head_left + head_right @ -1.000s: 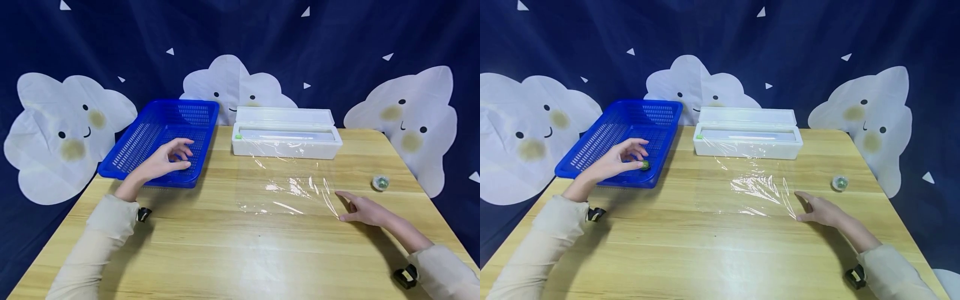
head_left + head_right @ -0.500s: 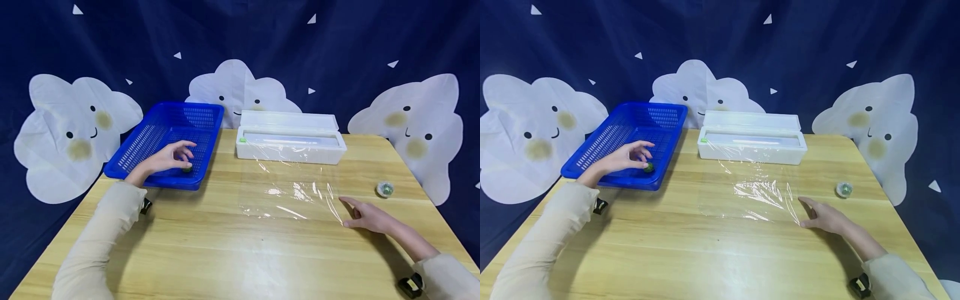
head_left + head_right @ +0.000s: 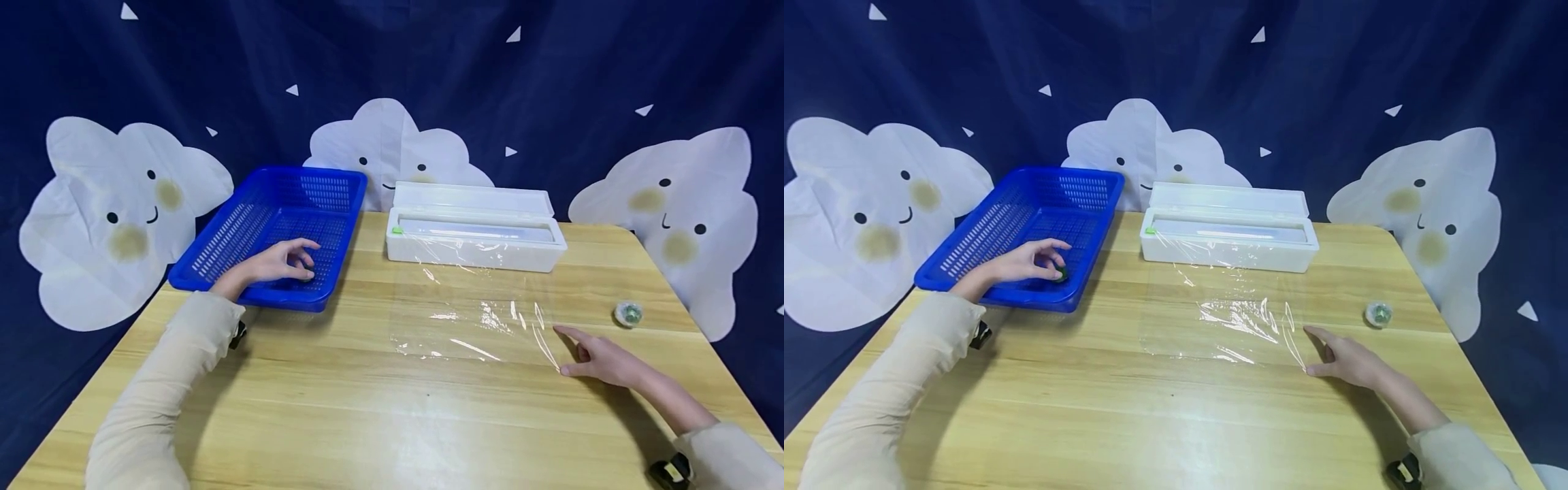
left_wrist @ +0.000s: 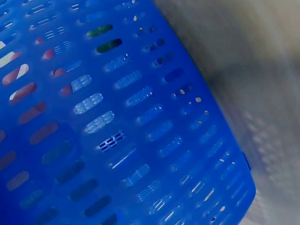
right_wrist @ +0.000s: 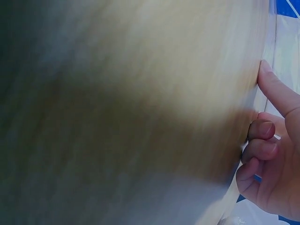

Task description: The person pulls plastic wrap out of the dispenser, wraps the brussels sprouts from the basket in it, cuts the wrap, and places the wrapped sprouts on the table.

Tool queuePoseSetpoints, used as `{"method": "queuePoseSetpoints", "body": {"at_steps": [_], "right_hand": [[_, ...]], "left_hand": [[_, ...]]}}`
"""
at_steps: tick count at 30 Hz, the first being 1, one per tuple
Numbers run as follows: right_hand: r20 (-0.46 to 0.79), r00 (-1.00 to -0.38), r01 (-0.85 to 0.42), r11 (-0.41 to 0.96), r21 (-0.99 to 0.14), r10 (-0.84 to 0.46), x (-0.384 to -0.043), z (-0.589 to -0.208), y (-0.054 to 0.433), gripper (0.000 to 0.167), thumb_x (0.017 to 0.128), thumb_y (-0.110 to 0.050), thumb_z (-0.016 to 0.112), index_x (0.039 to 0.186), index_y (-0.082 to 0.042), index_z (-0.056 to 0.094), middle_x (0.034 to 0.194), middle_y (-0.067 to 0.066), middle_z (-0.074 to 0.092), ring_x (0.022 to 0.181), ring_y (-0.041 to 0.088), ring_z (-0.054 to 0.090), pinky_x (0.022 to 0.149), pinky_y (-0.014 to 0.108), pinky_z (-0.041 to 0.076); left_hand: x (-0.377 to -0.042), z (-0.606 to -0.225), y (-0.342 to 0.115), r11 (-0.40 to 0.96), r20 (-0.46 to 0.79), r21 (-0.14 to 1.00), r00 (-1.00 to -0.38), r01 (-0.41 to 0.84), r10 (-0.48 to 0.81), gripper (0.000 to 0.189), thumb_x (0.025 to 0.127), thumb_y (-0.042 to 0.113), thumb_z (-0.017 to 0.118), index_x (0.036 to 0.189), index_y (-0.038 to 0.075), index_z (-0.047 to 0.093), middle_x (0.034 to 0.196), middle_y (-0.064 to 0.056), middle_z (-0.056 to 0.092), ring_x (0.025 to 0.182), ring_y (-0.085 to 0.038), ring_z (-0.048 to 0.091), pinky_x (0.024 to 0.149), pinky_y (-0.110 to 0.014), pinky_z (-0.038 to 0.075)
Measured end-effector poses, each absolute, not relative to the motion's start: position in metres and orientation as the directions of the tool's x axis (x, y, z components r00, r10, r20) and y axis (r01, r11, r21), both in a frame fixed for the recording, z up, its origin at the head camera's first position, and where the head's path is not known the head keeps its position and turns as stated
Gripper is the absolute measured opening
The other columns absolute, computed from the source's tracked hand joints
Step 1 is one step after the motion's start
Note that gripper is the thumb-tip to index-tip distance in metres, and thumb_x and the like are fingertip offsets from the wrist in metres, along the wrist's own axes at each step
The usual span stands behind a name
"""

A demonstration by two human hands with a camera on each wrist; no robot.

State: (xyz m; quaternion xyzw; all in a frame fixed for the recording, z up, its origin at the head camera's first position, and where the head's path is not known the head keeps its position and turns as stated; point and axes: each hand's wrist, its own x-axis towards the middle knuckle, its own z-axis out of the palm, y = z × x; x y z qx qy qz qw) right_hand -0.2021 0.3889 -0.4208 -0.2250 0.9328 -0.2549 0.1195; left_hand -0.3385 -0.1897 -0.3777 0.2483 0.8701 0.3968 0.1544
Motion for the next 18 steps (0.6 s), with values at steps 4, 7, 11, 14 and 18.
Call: {"method": "queuePoseSetpoints", "body": {"at_steps": [4, 7, 11, 14, 18], "right_hand": [[-0.132, -0.875, -0.336, 0.78, -0.527, -0.466, -0.2027, -0.42, 0.3884, 0.073, 0.079, -0.027, 0.069, 0.132, 0.01, 0.034, 0.059, -0.007, 0.036, 0.051, 0.0, 0.028, 0.047, 0.02, 0.025], [-0.144, -0.879, -0.324, 0.79, -0.521, -0.455, -0.203, -0.4187, 0.3893, 0.074, 0.079, -0.028, 0.069, 0.133, 0.009, 0.034, 0.059, -0.007, 0.037, 0.051, 0.0, 0.028, 0.048, 0.02, 0.026], [-0.147, -0.878, -0.323, 0.792, -0.518, -0.454, -0.2036, -0.4182, 0.3901, 0.073, 0.08, -0.028, 0.069, 0.133, 0.009, 0.034, 0.059, -0.006, 0.037, 0.051, 0.001, 0.028, 0.048, 0.02, 0.026], [-0.15, -0.878, -0.322, 0.791, -0.52, -0.455, -0.2036, -0.419, 0.3899, 0.074, 0.08, -0.028, 0.069, 0.133, 0.009, 0.034, 0.059, -0.006, 0.037, 0.051, 0.001, 0.028, 0.048, 0.02, 0.026], [-0.146, -0.879, -0.322, 0.791, -0.52, -0.454, -0.2034, -0.4202, 0.3897, 0.074, 0.08, -0.029, 0.069, 0.133, 0.008, 0.034, 0.059, -0.007, 0.037, 0.051, 0.001, 0.028, 0.048, 0.02, 0.026]], "left_hand": [[-0.3386, -0.379, -0.1897, 0.58, -0.075, 0.746, -0.825, 0.327, 0.56, 0.059, 0.08, 0.008, 0.068, 0.129, -0.006, 0.039, 0.106, -0.027, 0.058, 0.089, -0.028, 0.057, 0.081, -0.036, 0.046], [-0.3404, -0.38, -0.189, 0.594, -0.08, 0.729, -0.819, 0.341, 0.568, 0.059, 0.08, 0.008, 0.068, 0.13, -0.005, 0.039, 0.11, -0.027, 0.057, 0.099, -0.034, 0.055, 0.089, -0.046, 0.042], [-0.3423, -0.3831, -0.1894, 0.611, -0.107, 0.715, -0.811, 0.339, 0.575, 0.063, 0.079, 0.008, 0.069, 0.132, -0.003, 0.037, 0.118, -0.027, 0.053, 0.112, -0.04, 0.047, 0.095, -0.055, 0.035], [-0.3421, -0.3839, -0.1893, 0.619, -0.147, 0.715, -0.795, 0.325, 0.588, 0.068, 0.079, 0.01, 0.069, 0.136, -0.002, 0.033, 0.128, -0.027, 0.046, 0.12, -0.041, 0.04, 0.098, -0.057, 0.03], [-0.3414, -0.3836, -0.189, 0.627, -0.205, 0.717, -0.768, 0.304, 0.606, 0.074, 0.079, 0.01, 0.069, 0.14, -0.001, 0.027, 0.138, -0.028, 0.034, 0.128, -0.041, 0.029, 0.103, -0.057, 0.022]]}}
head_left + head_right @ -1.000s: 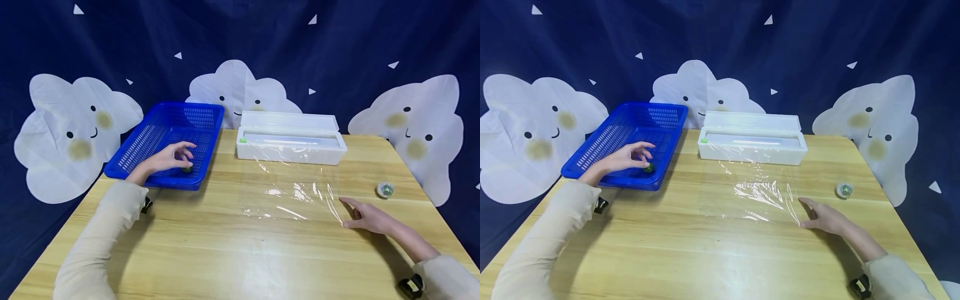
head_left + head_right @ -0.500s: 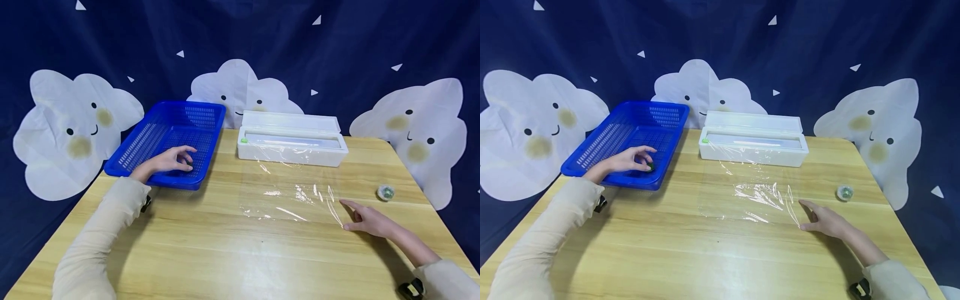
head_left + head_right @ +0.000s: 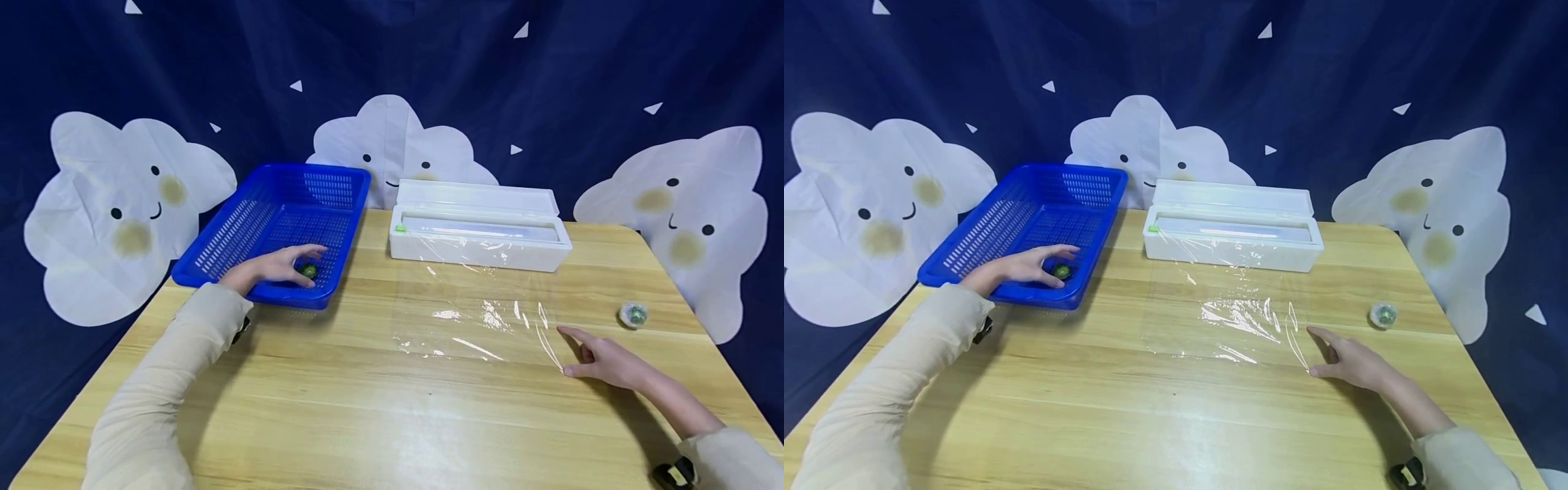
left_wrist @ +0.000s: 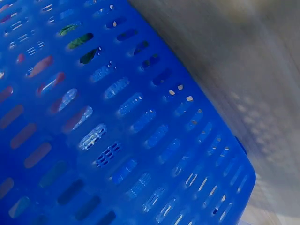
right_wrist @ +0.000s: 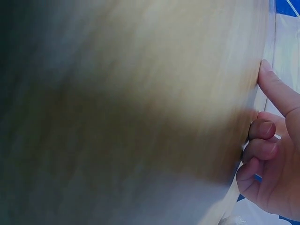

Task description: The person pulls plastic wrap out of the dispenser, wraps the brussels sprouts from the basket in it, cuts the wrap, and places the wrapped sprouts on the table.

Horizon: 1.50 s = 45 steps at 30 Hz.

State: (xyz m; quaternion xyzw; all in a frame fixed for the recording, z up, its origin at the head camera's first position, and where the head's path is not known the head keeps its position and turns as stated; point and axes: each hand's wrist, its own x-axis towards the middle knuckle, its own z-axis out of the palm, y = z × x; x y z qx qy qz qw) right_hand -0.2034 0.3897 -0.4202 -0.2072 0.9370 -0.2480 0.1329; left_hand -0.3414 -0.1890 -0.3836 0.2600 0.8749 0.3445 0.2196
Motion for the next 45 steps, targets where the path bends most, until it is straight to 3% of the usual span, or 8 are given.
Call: {"method": "queuePoseSetpoints", "body": {"at_steps": [6, 14, 21, 27, 30, 37, 40, 45], "right_hand": [[-0.13, -0.88, -0.332, 0.788, -0.518, -0.456, -0.2025, -0.421, 0.3901, 0.072, 0.08, -0.027, 0.069, 0.133, 0.008, 0.035, 0.059, -0.007, 0.037, 0.052, 0.0, 0.028, 0.048, 0.021, 0.026], [-0.139, -0.877, -0.332, 0.788, -0.518, -0.461, -0.2025, -0.4209, 0.39, 0.072, 0.08, -0.028, 0.068, 0.133, 0.008, 0.034, 0.06, -0.007, 0.037, 0.052, 0.0, 0.028, 0.048, 0.021, 0.025], [-0.125, -0.877, -0.34, 0.783, -0.52, -0.464, -0.2023, -0.4215, 0.3893, 0.071, 0.081, -0.026, 0.068, 0.133, 0.009, 0.034, 0.059, -0.007, 0.037, 0.052, 0.0, 0.028, 0.048, 0.021, 0.025], [-0.102, -0.883, -0.349, 0.786, -0.509, -0.458, -0.2015, -0.4231, 0.3885, 0.069, 0.079, -0.024, 0.069, 0.131, 0.008, 0.036, 0.059, -0.008, 0.037, 0.052, -0.001, 0.028, 0.049, 0.021, 0.025], [-0.092, -0.883, -0.36, 0.788, -0.499, -0.461, -0.2014, -0.4234, 0.388, 0.069, 0.079, -0.023, 0.07, 0.13, 0.008, 0.037, 0.059, -0.008, 0.036, 0.052, -0.001, 0.027, 0.049, 0.021, 0.025], [-0.109, -0.894, -0.33, 0.802, -0.497, -0.436, -0.2005, -0.4215, 0.3872, 0.071, 0.078, -0.025, 0.07, 0.131, 0.008, 0.037, 0.059, -0.008, 0.037, 0.052, -0.001, 0.028, 0.049, 0.021, 0.026], [-0.116, -0.894, -0.326, 0.806, -0.494, -0.433, -0.2007, -0.4208, 0.3873, 0.071, 0.079, -0.026, 0.07, 0.131, 0.008, 0.036, 0.059, -0.007, 0.037, 0.052, 0.0, 0.028, 0.049, 0.021, 0.026], [-0.123, -0.894, -0.321, 0.807, -0.496, -0.432, -0.2004, -0.4207, 0.387, 0.072, 0.079, -0.027, 0.069, 0.132, 0.008, 0.036, 0.059, -0.007, 0.038, 0.052, 0.0, 0.029, 0.049, 0.021, 0.027]], "left_hand": [[-0.3419, -0.3854, -0.1895, 0.632, -0.246, 0.712, -0.735, 0.306, 0.632, 0.077, 0.079, 0.006, 0.067, 0.141, -0.004, 0.021, 0.141, -0.031, 0.025, 0.129, -0.044, 0.025, 0.105, -0.056, 0.018], [-0.3417, -0.386, -0.1916, 0.671, -0.263, 0.674, -0.749, 0.309, 0.609, 0.073, 0.08, 0.007, 0.066, 0.14, -0.001, 0.025, 0.125, -0.031, 0.045, 0.122, -0.043, 0.035, 0.1, -0.058, 0.025], [-0.3422, -0.3858, -0.1917, 0.713, -0.27, 0.602, -0.749, 0.359, 0.605, 0.055, 0.08, 0.001, 0.063, 0.13, -0.004, 0.04, 0.102, -0.02, 0.053, 0.097, -0.032, 0.048, 0.083, -0.043, 0.039], [-0.3429, -0.3859, -0.1916, 0.76, -0.292, 0.523, -0.757, 0.385, 0.584, 0.044, 0.077, -0.008, 0.061, 0.12, -0.002, 0.051, 0.081, -0.007, 0.046, 0.077, -0.021, 0.043, 0.069, -0.031, 0.036], [-0.3423, -0.3853, -0.1926, 0.779, -0.304, 0.491, -0.761, 0.39, 0.573, 0.041, 0.077, -0.009, 0.06, 0.117, -0.001, 0.053, 0.083, -0.01, 0.048, 0.079, -0.023, 0.045, 0.069, -0.033, 0.038], [-0.3417, -0.3821, -0.1913, 0.823, -0.321, 0.409, -0.782, 0.395, 0.534, 0.041, 0.08, 0.001, 0.063, 0.118, -0.012, 0.051, 0.11, -0.029, 0.057, 0.106, -0.041, 0.052, 0.09, -0.05, 0.041], [-0.3415, -0.3804, -0.1912, 0.839, -0.329, 0.377, -0.79, 0.392, 0.517, 0.035, 0.081, 0.006, 0.065, 0.109, -0.013, 0.058, 0.105, -0.025, 0.062, 0.1, -0.037, 0.056, 0.088, -0.047, 0.043], [-0.3413, -0.381, -0.1922, 0.84, -0.334, 0.374, -0.788, 0.393, 0.518, 0.02, 0.081, 0.009, 0.065, 0.096, -0.005, 0.067, 0.089, -0.011, 0.067, 0.083, -0.021, 0.058, 0.078, -0.039, 0.047]]}}
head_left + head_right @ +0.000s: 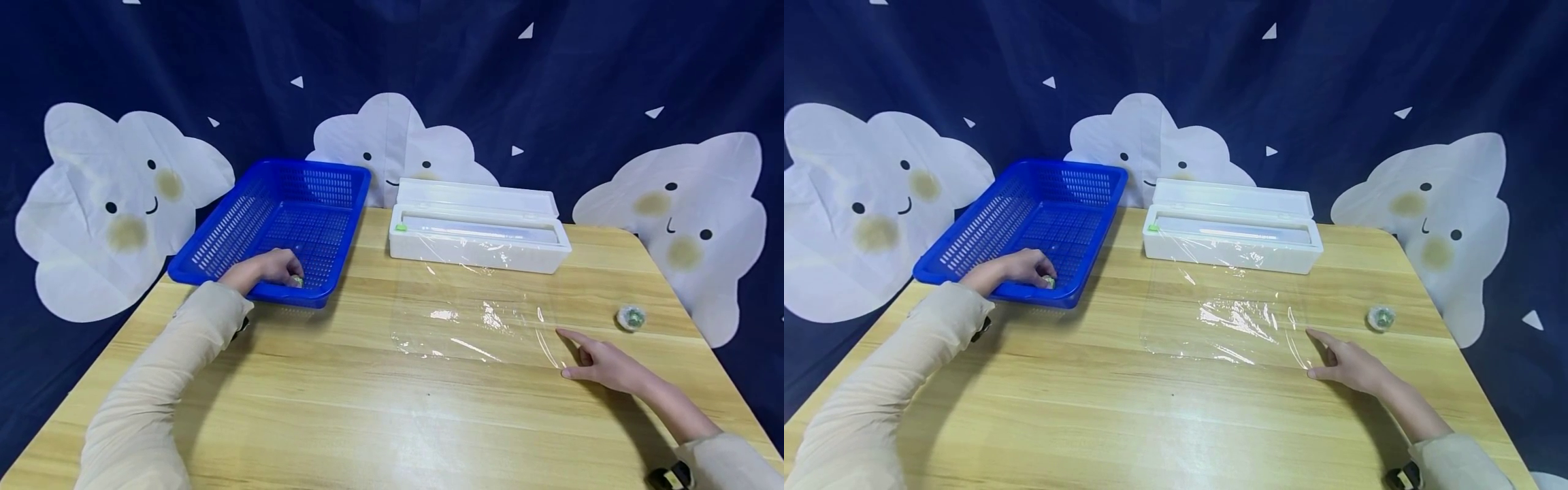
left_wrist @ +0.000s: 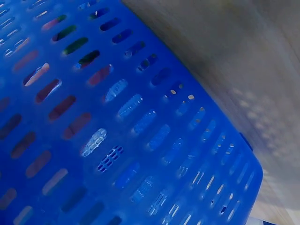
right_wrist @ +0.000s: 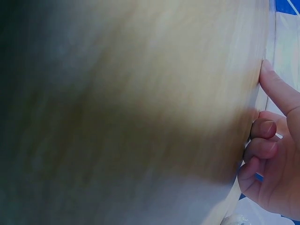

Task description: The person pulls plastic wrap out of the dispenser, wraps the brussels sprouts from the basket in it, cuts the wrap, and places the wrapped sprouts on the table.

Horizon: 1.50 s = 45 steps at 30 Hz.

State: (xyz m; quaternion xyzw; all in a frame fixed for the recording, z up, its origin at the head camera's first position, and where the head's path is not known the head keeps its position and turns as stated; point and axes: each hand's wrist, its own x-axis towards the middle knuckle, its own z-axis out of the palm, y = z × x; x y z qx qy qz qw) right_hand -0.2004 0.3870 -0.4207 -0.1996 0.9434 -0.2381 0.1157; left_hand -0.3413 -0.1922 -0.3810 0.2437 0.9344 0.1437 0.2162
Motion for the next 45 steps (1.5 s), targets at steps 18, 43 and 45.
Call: {"method": "queuePoseSetpoints", "body": {"at_steps": [18, 43, 45], "right_hand": [[-0.104, -0.887, -0.339, 0.787, -0.516, -0.45, -0.198, -0.424, 0.387, 0.071, 0.079, -0.025, 0.069, 0.132, 0.008, 0.036, 0.059, -0.008, 0.037, 0.052, 0.0, 0.029, 0.049, 0.021, 0.026], [-0.147, -0.877, -0.334, 0.801, -0.497, -0.457, -0.202, -0.42, 0.388, 0.072, 0.081, -0.026, 0.068, 0.133, 0.009, 0.033, 0.059, -0.007, 0.038, 0.052, 0.0, 0.029, 0.049, 0.021, 0.027], [-0.147, -0.879, -0.33, 0.8, -0.501, -0.454, -0.201, -0.42, 0.388, 0.072, 0.081, -0.026, 0.068, 0.133, 0.009, 0.034, 0.059, -0.007, 0.038, 0.052, 0.0, 0.029, 0.049, 0.021, 0.027]], "left_hand": [[-0.341, -0.376, -0.193, 0.588, 0.097, 0.729, -0.903, 0.35, 0.418, 0.029, 0.086, 0.007, 0.061, 0.111, -0.006, 0.059, 0.105, -0.02, 0.062, 0.09, -0.018, 0.056, 0.077, -0.023, 0.046], [-0.307, -0.333, -0.08, 0.304, 0.302, 0.841, -0.854, 0.448, 0.423, 0.03, 0.082, 0.004, 0.065, 0.11, -0.005, 0.06, 0.105, -0.019, 0.062, 0.086, -0.026, 0.062, 0.073, -0.029, 0.05], [-0.304, -0.335, -0.071, 0.286, 0.299, 0.846, -0.844, 0.451, 0.446, 0.029, 0.082, 0.003, 0.065, 0.109, -0.004, 0.06, 0.104, -0.019, 0.063, 0.085, -0.025, 0.062, 0.074, -0.032, 0.05]]}}
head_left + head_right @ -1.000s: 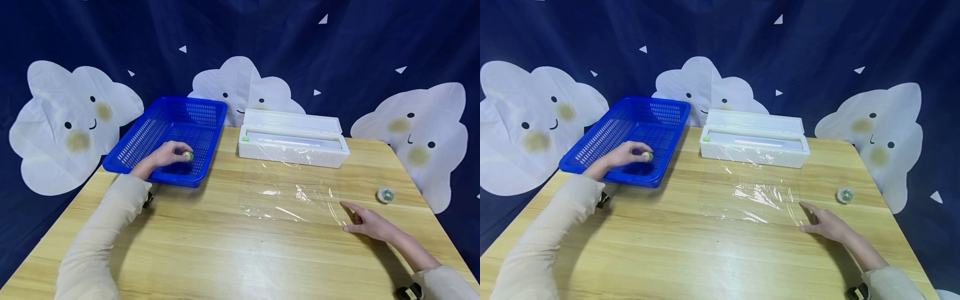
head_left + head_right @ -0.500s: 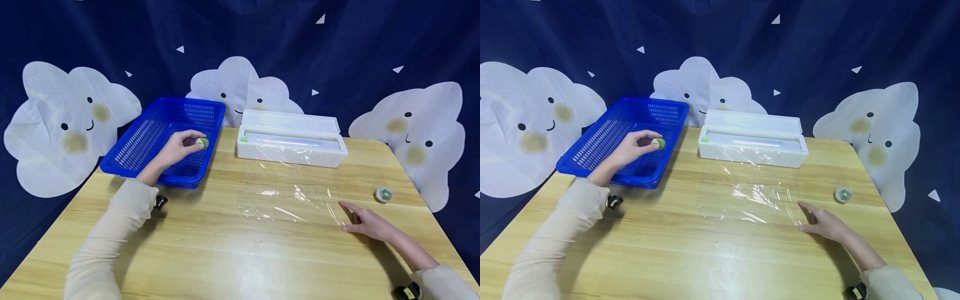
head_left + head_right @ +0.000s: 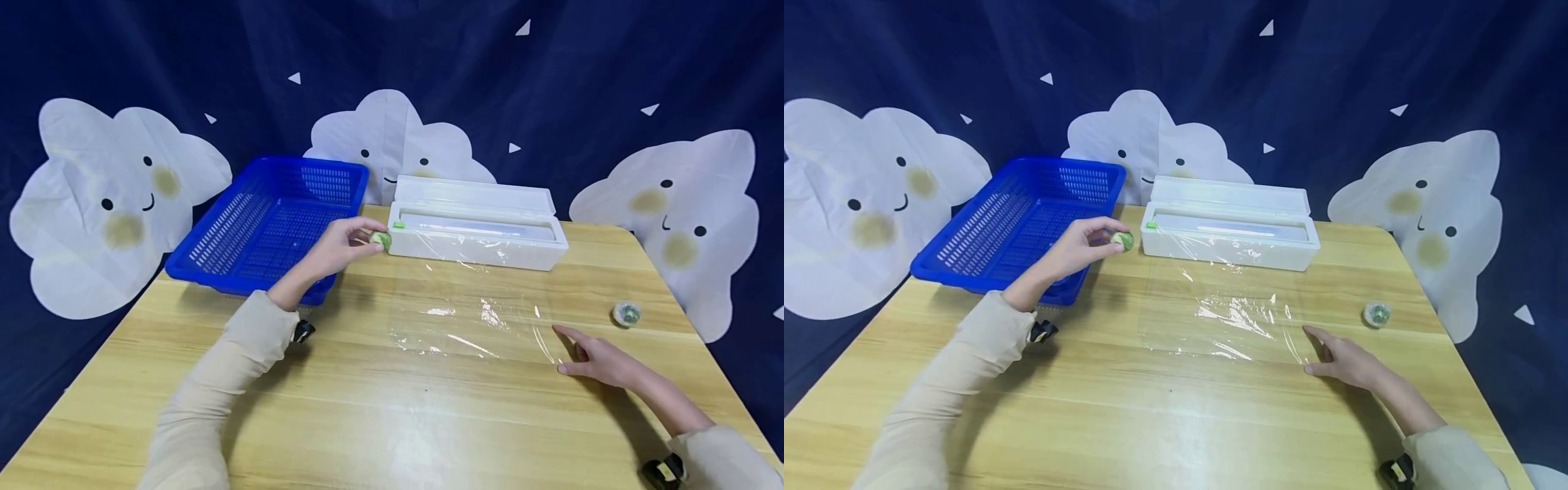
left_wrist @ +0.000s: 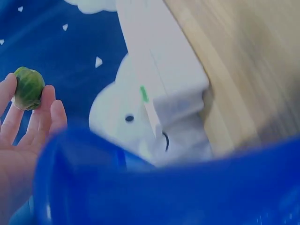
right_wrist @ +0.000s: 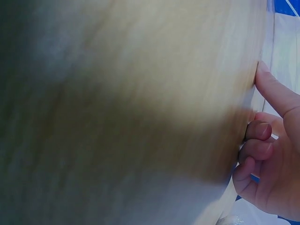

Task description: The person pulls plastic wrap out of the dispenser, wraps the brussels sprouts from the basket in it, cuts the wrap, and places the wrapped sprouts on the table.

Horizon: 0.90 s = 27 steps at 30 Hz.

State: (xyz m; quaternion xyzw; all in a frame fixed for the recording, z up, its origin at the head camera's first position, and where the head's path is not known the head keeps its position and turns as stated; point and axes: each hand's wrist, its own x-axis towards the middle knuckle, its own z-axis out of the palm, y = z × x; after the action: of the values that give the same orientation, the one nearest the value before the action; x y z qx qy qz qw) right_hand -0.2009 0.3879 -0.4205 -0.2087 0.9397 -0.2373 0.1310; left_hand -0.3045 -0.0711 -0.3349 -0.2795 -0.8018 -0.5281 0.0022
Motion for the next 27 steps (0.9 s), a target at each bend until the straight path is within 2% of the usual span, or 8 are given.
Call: {"method": "queuePoseSetpoints", "body": {"at_steps": [10, 18, 27], "right_hand": [[-0.156, -0.881, -0.322, 0.806, -0.497, -0.447, -0.201, -0.42, 0.386, 0.071, 0.081, -0.027, 0.068, 0.133, 0.008, 0.034, 0.06, -0.006, 0.037, 0.052, 0.001, 0.028, 0.05, 0.021, 0.026], [-0.161, -0.876, -0.327, 0.805, -0.494, -0.455, -0.201, -0.417, 0.386, 0.071, 0.081, -0.025, 0.068, 0.133, 0.01, 0.033, 0.061, -0.005, 0.037, 0.053, 0.002, 0.028, 0.05, 0.021, 0.026], [-0.17, -0.877, -0.324, 0.814, -0.483, -0.45, -0.202, -0.418, 0.387, 0.071, 0.081, -0.026, 0.067, 0.133, 0.008, 0.033, 0.061, -0.005, 0.036, 0.053, 0.002, 0.027, 0.05, 0.022, 0.025]], "left_hand": [[-0.3, -0.35, -0.034, 0.226, 0.281, 0.857, -0.788, 0.463, 0.548, 0.029, 0.08, 0.0, 0.065, 0.108, -0.007, 0.059, 0.107, -0.02, 0.061, 0.088, -0.027, 0.062, 0.079, -0.033, 0.051], [-0.298, -0.361, -0.01, 0.279, 0.253, 0.82, -0.753, 0.5, 0.608, 0.031, 0.079, 0.004, 0.068, 0.108, -0.003, 0.061, 0.109, -0.016, 0.062, 0.09, -0.023, 0.061, 0.078, -0.028, 0.051], [-0.294, -0.382, 0.014, 0.332, 0.213, 0.772, -0.714, 0.542, 0.667, 0.026, 0.078, 0.007, 0.07, 0.103, 0.004, 0.064, 0.098, -0.007, 0.066, 0.083, -0.014, 0.059, 0.071, -0.024, 0.049]]}}
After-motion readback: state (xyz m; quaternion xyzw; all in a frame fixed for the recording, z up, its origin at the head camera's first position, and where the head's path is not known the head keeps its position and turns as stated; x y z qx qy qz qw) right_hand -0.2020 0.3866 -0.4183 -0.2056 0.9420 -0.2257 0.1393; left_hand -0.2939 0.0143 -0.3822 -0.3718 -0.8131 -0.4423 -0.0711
